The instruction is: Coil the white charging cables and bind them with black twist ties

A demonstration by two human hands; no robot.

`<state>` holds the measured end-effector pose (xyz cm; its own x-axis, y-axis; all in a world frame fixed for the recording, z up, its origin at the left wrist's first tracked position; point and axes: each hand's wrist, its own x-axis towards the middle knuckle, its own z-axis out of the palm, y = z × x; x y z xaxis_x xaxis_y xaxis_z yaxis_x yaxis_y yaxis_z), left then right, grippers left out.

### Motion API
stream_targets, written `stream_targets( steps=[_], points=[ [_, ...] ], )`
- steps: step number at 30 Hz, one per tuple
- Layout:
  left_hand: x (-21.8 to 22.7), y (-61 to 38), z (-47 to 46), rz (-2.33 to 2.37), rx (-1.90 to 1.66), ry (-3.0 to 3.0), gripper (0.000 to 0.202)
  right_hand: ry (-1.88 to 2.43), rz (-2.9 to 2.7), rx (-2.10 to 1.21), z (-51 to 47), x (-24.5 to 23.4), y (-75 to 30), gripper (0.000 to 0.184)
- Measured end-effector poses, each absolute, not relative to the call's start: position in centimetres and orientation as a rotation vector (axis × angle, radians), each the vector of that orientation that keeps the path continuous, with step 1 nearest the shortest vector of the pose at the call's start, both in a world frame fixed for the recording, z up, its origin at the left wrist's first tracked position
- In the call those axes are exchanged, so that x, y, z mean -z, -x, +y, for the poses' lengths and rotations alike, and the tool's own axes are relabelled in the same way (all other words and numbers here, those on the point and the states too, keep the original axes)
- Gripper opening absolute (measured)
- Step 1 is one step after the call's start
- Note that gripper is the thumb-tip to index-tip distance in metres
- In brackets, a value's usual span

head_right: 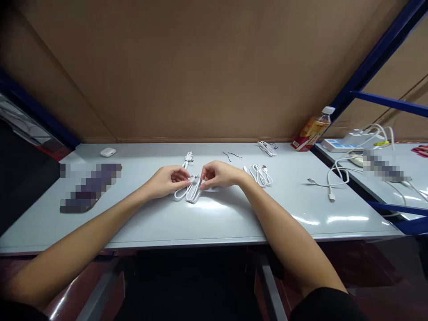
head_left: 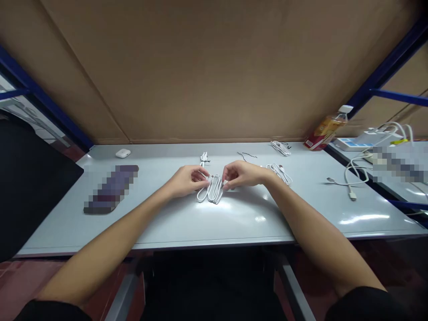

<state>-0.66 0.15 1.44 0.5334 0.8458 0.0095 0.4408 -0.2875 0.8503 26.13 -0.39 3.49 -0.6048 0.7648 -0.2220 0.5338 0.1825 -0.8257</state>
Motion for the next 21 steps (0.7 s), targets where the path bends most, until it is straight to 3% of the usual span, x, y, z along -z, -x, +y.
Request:
stream_targets(
  steps=[4,11,15,18,21],
  points=[
    [-1.4,-0.5,-1.3,1.061,-0.627,-1.995,0.027,1.326,-2.268,-1.049,-0.7,-2.8,-24.9,0.036],
    [-2.2,-0.6,-2.9,0.98,-0.532,-2.384,0.035,1.392,-2.296,-0.896,-1.5,-3.2,-24.4,0.042],
    [-1.6,-0.8,-2.9,0.976,-0.57,-2.382,0.021,1.441,-2.327,-0.732,-1.9,-3.5,-24.0,0.04],
    [-1.3,-0.7,-2.6,0.953,-0.587,-2.325,0.026,1.361,-2.319,-0.528,-1.9,-3.2,-24.0,0.042],
    [-1.3,-0.6,-2.4,0.959,-0.601,-2.267,0.031,1.268,-2.357,-0.539,-1.8,-2.6,-23.8,0.043]
  ],
)
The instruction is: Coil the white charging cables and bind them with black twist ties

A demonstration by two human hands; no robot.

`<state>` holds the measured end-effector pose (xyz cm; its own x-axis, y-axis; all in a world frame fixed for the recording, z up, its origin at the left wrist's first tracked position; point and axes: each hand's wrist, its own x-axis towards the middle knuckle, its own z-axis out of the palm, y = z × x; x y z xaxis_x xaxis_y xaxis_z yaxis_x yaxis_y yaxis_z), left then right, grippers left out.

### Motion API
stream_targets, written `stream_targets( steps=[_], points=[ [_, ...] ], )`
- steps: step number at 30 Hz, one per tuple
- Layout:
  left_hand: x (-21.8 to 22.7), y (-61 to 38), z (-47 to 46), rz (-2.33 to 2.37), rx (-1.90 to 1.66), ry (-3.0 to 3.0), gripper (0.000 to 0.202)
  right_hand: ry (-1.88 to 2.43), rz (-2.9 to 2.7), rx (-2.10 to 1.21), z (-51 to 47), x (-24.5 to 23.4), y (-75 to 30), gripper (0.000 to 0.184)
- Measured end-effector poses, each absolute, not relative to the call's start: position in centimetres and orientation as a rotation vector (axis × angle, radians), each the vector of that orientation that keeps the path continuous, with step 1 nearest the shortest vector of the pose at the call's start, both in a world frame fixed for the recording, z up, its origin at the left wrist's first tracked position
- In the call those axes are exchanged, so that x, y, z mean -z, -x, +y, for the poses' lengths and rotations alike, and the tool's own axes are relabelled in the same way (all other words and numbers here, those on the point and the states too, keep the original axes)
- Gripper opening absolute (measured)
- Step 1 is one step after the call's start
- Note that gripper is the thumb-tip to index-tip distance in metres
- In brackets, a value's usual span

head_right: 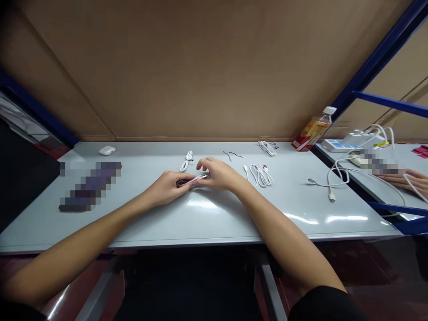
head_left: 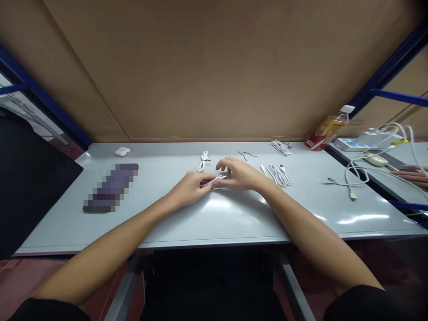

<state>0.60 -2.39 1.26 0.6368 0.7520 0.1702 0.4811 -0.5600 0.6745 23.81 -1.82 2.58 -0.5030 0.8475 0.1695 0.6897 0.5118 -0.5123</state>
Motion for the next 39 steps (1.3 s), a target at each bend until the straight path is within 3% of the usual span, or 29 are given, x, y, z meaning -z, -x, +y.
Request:
stream_targets(
  steps=[12,21,29,36,39],
  points=[
    [-0.2,-0.7,-1.1,0.933,-0.645,-1.651,0.034,1.268,-2.418,-0.592,-2.1,-1.5,-22.5,0.035],
    [-1.8,-0.6,-2.1,1.003,-0.572,-1.733,0.019,1.406,-2.588,-0.371,-2.4,-2.1,-21.6,0.043],
    [-2.9,-0.1,-2.6,0.937,-0.413,-2.012,0.024,1.276,-2.573,-0.44,-3.3,-3.1,-22.1,0.017],
    [-2.5,-0.8,-2.6,0.778,-0.488,-1.671,0.027,1.455,-2.296,-0.346,-3.1,-2.1,-20.8,0.055],
    [-2.1,-1.0,-2.7,0.732,-0.493,-1.548,0.032,1.481,-2.296,-0.358,-2.9,-1.9,-20.4,0.062]
  ],
)
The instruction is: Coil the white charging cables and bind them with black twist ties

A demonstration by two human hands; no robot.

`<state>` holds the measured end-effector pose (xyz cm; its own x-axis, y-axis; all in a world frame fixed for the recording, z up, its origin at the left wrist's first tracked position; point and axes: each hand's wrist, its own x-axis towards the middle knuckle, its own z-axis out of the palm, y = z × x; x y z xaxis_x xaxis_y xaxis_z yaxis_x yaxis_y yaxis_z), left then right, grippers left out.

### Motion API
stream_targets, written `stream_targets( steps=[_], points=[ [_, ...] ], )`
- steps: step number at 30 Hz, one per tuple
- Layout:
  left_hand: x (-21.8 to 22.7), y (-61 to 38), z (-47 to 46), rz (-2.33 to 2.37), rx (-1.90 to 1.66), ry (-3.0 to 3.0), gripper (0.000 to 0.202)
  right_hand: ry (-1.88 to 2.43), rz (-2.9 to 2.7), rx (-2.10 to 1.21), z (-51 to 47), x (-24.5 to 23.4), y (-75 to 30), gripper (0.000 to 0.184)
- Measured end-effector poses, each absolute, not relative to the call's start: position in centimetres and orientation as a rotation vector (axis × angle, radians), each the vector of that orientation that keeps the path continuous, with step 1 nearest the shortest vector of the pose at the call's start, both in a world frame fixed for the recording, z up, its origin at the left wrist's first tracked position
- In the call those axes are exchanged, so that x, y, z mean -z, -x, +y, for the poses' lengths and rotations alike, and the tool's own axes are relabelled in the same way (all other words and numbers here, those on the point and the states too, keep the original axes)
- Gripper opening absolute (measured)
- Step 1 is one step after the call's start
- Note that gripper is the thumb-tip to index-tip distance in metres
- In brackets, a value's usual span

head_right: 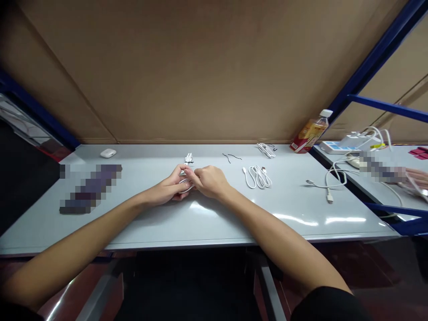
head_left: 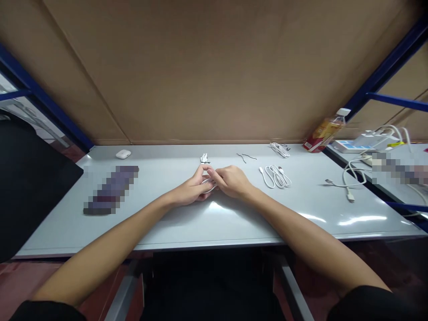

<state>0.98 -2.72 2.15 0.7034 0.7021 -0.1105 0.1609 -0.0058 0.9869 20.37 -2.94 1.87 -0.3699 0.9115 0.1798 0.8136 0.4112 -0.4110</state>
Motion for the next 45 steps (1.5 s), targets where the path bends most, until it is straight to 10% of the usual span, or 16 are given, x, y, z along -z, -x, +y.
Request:
stream_targets(
  steps=[29,34,45],
  points=[
    [-0.4,-1.9,-3.1,1.282,-0.31,-2.605,0.034,1.596,-2.098,-0.598,-1.5,-2.1,-21.4,0.064],
    [-1.0,-1.5,-2.5,1.311,-0.304,-2.506,0.029,1.936,-1.864,-0.247,1.1,-2.2,-26.5,0.027],
    [-1.3,-1.2,-2.4,1.066,-0.53,-2.223,0.032,2.175,-1.852,-0.274,2.3,-2.1,-29.0,0.018]
  ],
)
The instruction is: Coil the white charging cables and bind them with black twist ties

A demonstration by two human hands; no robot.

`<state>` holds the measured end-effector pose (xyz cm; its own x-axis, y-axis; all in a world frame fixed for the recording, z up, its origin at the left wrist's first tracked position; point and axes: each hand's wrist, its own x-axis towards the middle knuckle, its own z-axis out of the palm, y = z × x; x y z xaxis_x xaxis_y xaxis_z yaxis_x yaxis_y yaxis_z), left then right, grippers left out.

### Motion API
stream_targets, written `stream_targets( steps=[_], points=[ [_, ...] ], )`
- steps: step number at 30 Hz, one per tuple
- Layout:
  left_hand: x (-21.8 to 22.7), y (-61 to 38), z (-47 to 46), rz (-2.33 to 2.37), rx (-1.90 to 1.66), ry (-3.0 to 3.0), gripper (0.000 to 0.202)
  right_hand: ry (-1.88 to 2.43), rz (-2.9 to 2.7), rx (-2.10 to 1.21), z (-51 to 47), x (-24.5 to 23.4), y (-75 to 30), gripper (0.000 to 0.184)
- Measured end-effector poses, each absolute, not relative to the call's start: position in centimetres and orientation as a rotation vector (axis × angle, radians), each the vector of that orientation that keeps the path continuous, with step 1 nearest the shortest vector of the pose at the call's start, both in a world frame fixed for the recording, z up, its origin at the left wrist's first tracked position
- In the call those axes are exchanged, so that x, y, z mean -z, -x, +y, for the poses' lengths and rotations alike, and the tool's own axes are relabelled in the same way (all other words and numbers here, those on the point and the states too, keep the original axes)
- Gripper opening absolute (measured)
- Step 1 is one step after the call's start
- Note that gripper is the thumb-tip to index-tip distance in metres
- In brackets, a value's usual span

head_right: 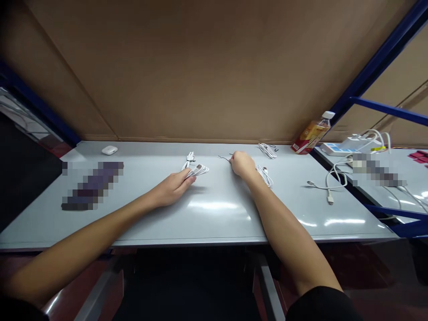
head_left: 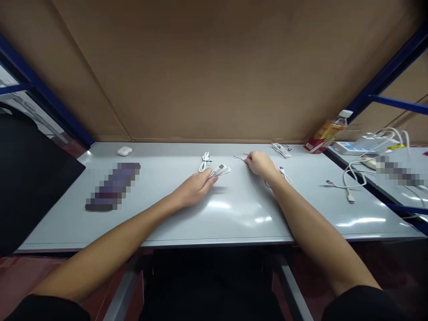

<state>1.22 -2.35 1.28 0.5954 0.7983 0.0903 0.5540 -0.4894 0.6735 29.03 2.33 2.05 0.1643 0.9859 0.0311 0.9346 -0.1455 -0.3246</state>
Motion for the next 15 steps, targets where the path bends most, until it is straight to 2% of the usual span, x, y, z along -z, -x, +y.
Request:
stream_targets(
  steps=[4,9,15],
  points=[
    [-1.4,-1.4,-2.7,0.947,-0.576,-2.143,0.035,1.853,-1.958,-0.371,1.3,-2.3,-27.0,0.019],
    [-0.8,-1.5,-2.4,0.812,-0.7,-1.823,0.042,1.103,-1.732,-1.013,-0.5,-2.1,-23.0,0.023],
    [-0.6,-1.6,-1.6,0.724,-0.795,-1.416,0.061,0.927,-1.502,-1.292,-1.5,-2.6,-22.0,0.034]
  ],
)
